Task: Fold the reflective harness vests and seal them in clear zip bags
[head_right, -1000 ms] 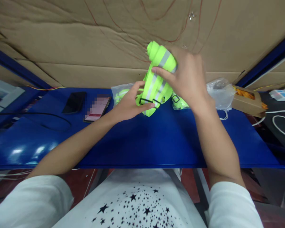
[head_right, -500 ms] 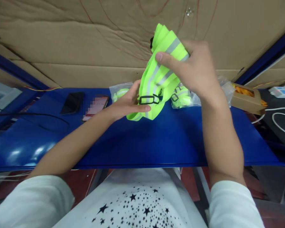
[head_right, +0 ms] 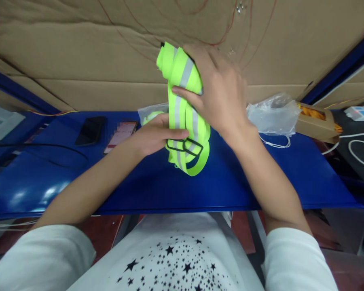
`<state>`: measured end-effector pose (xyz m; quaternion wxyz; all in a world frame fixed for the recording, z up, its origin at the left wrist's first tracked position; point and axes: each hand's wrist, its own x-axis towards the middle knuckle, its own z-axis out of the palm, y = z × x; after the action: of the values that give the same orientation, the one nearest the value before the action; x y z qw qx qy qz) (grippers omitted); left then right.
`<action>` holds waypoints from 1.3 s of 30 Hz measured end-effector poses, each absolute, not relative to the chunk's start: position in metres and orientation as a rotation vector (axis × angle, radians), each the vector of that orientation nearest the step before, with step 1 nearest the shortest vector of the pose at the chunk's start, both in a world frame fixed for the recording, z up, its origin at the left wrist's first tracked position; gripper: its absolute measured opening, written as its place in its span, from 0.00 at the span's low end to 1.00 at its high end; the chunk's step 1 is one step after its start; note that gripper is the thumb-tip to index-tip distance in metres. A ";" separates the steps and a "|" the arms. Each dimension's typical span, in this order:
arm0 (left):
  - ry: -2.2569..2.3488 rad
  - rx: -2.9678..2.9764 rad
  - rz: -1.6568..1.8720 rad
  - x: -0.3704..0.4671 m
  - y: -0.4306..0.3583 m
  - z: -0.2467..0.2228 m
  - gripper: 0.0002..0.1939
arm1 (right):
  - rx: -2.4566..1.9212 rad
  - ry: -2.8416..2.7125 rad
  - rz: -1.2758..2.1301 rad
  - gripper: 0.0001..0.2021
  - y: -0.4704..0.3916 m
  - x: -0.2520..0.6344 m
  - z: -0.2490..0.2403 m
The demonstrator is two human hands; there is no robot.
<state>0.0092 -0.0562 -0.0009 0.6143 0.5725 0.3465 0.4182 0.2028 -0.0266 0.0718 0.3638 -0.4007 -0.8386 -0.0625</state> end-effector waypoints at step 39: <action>0.974 1.536 1.065 0.006 -0.052 0.000 0.22 | -0.945 -2.198 0.693 0.19 -0.017 0.202 0.055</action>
<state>0.0056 -0.0521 0.0001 0.4942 0.6336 0.4016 0.4394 0.2023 -0.0165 0.0549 0.3198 -0.3594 -0.8362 0.2635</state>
